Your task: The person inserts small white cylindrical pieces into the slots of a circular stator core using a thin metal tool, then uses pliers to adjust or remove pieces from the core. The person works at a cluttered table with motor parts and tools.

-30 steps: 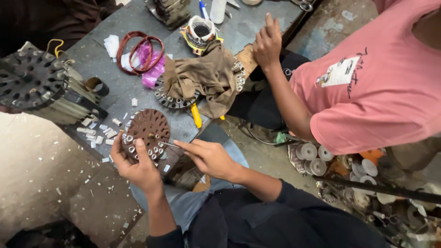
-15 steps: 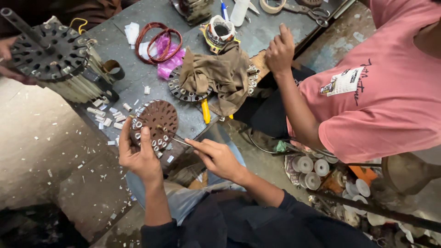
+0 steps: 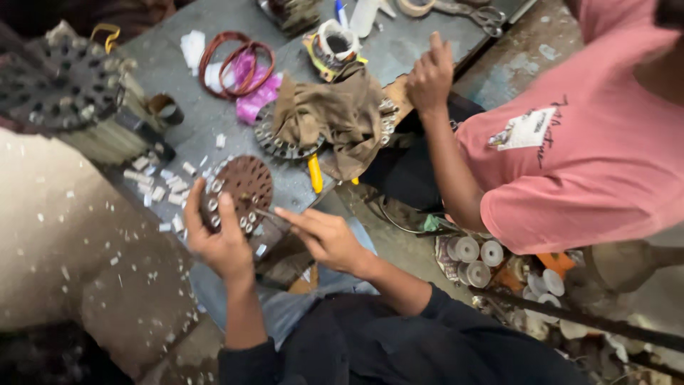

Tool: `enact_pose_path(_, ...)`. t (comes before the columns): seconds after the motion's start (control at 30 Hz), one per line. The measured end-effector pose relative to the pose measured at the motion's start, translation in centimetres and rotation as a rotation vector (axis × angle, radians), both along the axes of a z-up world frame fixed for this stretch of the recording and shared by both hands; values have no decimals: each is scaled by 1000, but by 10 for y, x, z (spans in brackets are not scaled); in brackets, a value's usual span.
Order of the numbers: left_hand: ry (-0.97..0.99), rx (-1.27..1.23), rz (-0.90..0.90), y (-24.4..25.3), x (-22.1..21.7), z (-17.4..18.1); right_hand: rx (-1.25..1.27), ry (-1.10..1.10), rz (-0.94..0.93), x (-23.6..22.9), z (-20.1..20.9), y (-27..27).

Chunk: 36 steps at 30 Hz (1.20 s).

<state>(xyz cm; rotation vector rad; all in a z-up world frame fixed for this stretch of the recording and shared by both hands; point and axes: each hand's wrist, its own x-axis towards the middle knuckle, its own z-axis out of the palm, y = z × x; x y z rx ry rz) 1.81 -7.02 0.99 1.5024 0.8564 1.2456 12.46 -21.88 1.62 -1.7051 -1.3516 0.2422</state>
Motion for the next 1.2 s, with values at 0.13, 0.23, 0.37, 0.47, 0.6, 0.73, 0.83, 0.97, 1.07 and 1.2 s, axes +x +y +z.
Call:
enact_pose_path(0.13,54,58,32,2,0,-7,39,9,1,1,-2,4)
enact_pose_path(0.23,20,129,36,6,-1,-9,54,-59,-19,3,-1,17)
enact_pose_path(0.37,16,168,59,4,-4,-1,48,-52,-15,2,4,32)
enact_pose_path(0.47,17,171,52,5,-5,4,55,-57,-24,-1,9,44)
enact_pose_path(0.6,16,177,55,5,-5,4,76,-58,-17,-1,12,54)
enact_pose_path(0.73,11,163,49,5,-5,4,68,-81,-13,-2,12,60)
enact_pose_path(0.83,7,182,49,6,-6,4,71,-115,-16,-3,9,62)
enact_pose_path(0.97,7,193,57,6,-6,6,51,-180,-57,-6,7,63)
enact_pose_path(1.07,-2,187,72,6,-5,7,72,-270,-72,-7,5,63)
enact_pose_path(1.2,-2,174,101,5,-2,8,64,-308,-71,-6,2,63)
